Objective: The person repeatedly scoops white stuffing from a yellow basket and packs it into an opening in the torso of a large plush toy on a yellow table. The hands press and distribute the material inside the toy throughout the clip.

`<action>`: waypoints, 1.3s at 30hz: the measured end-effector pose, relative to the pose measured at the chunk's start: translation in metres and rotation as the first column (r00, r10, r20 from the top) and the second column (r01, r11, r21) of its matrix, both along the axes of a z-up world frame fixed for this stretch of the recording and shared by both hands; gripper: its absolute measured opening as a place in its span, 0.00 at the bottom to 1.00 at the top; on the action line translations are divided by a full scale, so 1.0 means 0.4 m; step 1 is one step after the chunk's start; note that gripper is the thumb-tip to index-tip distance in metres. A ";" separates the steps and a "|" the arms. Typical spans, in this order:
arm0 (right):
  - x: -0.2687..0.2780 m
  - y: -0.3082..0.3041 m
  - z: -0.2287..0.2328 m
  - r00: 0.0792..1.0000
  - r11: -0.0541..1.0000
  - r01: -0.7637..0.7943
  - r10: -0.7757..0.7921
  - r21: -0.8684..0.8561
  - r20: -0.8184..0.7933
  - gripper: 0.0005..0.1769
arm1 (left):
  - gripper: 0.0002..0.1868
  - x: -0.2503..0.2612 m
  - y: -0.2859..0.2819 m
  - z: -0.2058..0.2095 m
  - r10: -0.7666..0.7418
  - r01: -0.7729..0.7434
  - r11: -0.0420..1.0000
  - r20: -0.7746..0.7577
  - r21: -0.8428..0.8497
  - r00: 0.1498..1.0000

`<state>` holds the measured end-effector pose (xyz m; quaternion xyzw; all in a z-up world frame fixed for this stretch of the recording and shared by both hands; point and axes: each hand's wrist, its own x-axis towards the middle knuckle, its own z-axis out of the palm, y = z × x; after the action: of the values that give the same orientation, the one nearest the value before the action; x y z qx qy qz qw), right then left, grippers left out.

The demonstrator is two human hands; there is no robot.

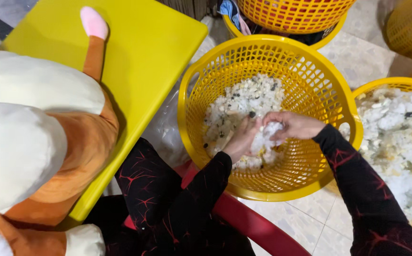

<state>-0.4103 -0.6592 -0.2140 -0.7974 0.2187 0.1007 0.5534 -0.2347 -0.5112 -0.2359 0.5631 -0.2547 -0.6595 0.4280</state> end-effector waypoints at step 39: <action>0.538 0.778 0.402 0.617 0.931 0.108 0.211 -0.348 0.758 0.35 | 0.29 0.252 0.754 0.427 0.881 -0.591 0.109 -0.198 -0.799 0.430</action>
<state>-0.1952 -0.3479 -0.0530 -0.8536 -0.0540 -0.2833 0.4337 -0.1338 -0.2095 -0.0653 0.4621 -0.2567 -0.0569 0.8469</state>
